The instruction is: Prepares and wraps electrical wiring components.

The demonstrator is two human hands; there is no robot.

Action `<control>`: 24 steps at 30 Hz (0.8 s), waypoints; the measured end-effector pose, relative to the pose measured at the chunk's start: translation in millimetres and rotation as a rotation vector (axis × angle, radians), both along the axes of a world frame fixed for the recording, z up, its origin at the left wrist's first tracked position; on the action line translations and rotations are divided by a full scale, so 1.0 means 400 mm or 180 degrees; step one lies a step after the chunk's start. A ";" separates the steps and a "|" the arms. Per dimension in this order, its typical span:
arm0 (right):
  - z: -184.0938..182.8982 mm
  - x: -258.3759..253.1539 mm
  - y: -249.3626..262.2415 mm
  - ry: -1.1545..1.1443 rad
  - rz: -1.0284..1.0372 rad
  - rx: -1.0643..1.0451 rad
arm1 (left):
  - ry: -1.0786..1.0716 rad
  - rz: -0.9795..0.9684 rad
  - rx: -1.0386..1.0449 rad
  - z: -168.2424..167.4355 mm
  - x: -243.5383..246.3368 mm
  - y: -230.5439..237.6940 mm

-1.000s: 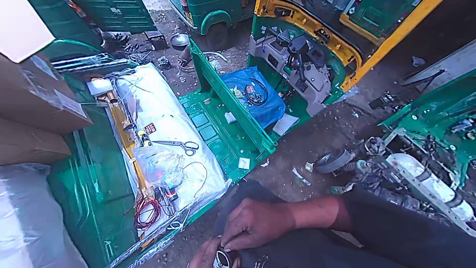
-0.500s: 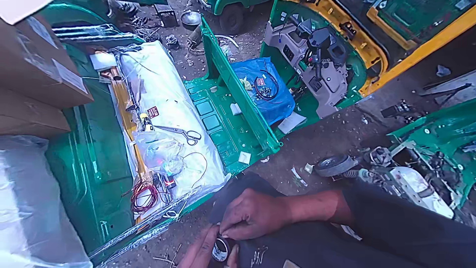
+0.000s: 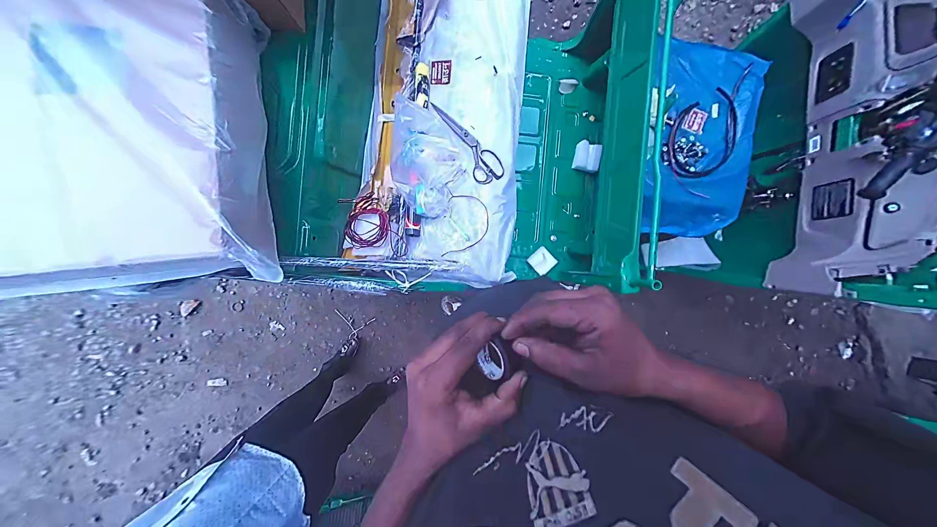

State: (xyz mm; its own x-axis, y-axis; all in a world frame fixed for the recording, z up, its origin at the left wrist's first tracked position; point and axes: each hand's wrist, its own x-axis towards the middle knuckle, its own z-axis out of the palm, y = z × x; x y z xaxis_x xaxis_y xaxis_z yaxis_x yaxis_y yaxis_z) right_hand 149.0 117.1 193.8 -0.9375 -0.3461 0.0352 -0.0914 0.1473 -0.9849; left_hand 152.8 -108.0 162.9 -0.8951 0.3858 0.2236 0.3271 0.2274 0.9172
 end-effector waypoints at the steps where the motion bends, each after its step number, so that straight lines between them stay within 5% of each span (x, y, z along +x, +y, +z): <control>1: 0.003 -0.008 0.002 0.0083 0.0085 0.0042 | 0.0017 0.0066 -0.0006 0.002 0.001 0.002; 12: 0.014 -0.091 0.037 0.1326 0.0769 0.0716 | 0.0271 0.0487 -0.0470 0.027 0.003 0.038; 24: 0.008 -0.132 0.088 0.1059 0.0915 0.0684 | 0.0434 0.0553 -0.0649 0.030 -0.009 0.095</control>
